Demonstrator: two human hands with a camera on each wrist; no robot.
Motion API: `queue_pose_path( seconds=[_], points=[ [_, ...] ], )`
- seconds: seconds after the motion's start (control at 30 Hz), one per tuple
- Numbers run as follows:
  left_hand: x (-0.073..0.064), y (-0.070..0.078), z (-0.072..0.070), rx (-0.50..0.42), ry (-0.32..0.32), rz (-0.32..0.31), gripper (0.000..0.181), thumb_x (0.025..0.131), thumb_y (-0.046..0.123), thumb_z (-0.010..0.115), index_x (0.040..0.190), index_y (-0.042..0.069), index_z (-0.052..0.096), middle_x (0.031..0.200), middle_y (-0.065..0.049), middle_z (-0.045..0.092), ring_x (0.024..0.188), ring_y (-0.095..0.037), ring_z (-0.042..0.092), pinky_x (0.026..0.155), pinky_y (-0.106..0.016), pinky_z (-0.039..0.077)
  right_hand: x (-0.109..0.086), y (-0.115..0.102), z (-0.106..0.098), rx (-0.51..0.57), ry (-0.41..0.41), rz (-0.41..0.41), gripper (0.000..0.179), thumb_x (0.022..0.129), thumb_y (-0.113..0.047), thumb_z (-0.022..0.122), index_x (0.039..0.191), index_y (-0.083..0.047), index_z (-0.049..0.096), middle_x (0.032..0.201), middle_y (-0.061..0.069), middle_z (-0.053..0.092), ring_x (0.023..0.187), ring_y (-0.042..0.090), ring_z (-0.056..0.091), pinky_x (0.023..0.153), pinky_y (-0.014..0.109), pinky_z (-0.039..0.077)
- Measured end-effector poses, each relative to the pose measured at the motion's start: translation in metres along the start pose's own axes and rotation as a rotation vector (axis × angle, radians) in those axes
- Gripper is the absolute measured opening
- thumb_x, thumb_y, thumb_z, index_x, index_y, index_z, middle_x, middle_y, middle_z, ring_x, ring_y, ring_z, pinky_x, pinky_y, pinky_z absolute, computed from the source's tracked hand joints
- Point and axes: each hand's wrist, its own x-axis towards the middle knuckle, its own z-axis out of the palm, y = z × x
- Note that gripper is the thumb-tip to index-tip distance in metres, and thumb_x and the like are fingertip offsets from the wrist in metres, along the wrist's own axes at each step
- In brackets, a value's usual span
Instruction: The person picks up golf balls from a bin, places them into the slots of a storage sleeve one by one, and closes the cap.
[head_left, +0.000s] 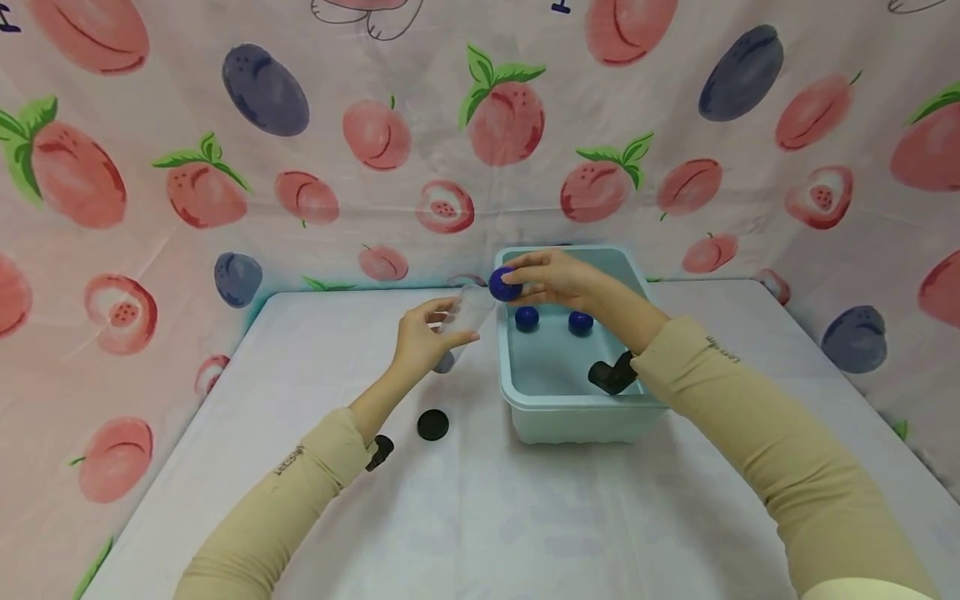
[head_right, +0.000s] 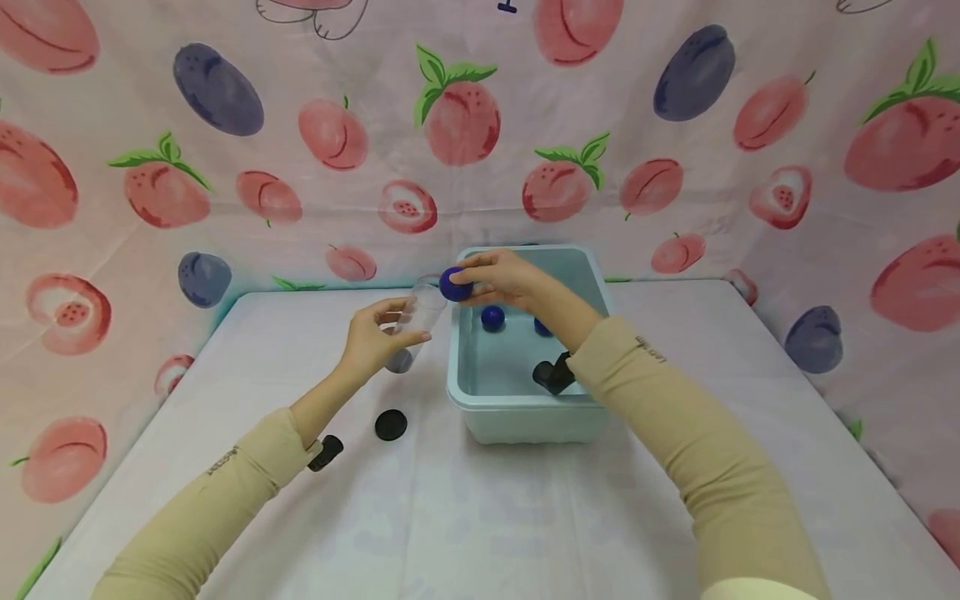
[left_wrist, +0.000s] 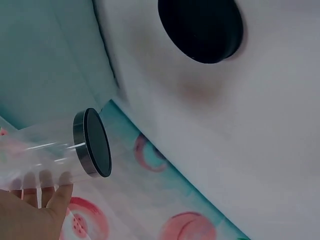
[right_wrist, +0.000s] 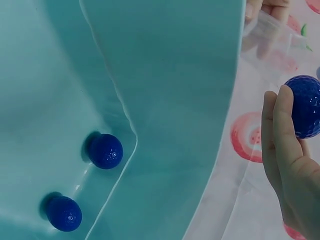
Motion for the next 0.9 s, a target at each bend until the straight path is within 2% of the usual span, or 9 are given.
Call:
queue_pose_path(
  seconds=[0.2,0.43,0.57,0.7,0.8,0.9],
  points=[
    [-0.0017,0.0044,0.0031,0.008,-0.022,0.010,0.059,0.070,0.014,0.083,0.125,0.006,0.061,0.125,-0.013,0.062,0.112,-0.030,0.058,0.097,-0.044,0.049,-0.0017,0.0009,0.0031,-0.030,0.001,0.004,0.046,0.095,-0.012,0.053,0.138,0.003,0.041,0.141,0.023,0.043,0.103,0.025,0.061,0.100,0.041,0.044],
    [-0.0012,0.0073,0.0054,0.011,-0.017,0.019,0.059,0.070,0.015,0.083,0.124,0.007,0.062,0.125,-0.012,0.063,0.111,-0.030,0.058,0.096,-0.044,0.049,-0.0031,-0.0013,0.0059,-0.030,-0.018,-0.017,0.047,0.096,-0.012,0.052,0.139,0.002,0.040,0.142,0.024,0.042,0.107,0.027,0.059,0.102,0.042,0.042],
    [-0.0001,0.0074,0.0056,0.020,-0.001,0.038,0.058,0.070,0.014,0.084,0.123,0.007,0.063,0.123,-0.012,0.064,0.110,-0.030,0.059,0.094,-0.044,0.050,-0.0029,-0.0017,0.0073,-0.039,-0.025,-0.045,0.044,0.097,-0.011,0.050,0.137,0.003,0.042,0.140,0.025,0.044,0.094,0.019,0.063,0.100,0.042,0.043],
    [0.0000,0.0075,0.0052,0.030,-0.002,0.056,0.058,0.069,0.015,0.084,0.123,0.007,0.063,0.120,-0.013,0.065,0.108,-0.029,0.061,0.092,-0.043,0.052,-0.0024,-0.0006,0.0063,-0.027,-0.033,-0.054,0.042,0.097,-0.009,0.049,0.136,0.005,0.043,0.120,0.019,0.057,0.084,0.013,0.064,0.102,0.044,0.041],
    [-0.0004,0.0059,0.0050,0.025,-0.018,0.042,0.059,0.069,0.015,0.084,0.123,0.008,0.063,0.119,-0.014,0.065,0.108,-0.030,0.062,0.089,-0.043,0.053,-0.0028,0.0001,0.0046,-0.013,-0.048,-0.052,0.042,0.097,-0.009,0.049,0.136,0.006,0.042,0.103,0.008,0.062,0.083,0.014,0.064,0.104,0.046,0.040],
    [-0.0010,0.0016,0.0042,0.024,-0.024,0.024,0.059,0.068,0.013,0.084,0.123,0.008,0.063,0.119,-0.016,0.064,0.108,-0.030,0.062,0.088,-0.043,0.054,-0.0035,0.0002,0.0033,-0.029,-0.060,-0.052,0.042,0.097,-0.009,0.048,0.136,0.006,0.041,0.098,0.004,0.063,0.085,0.014,0.065,0.102,0.045,0.043]
  ],
)
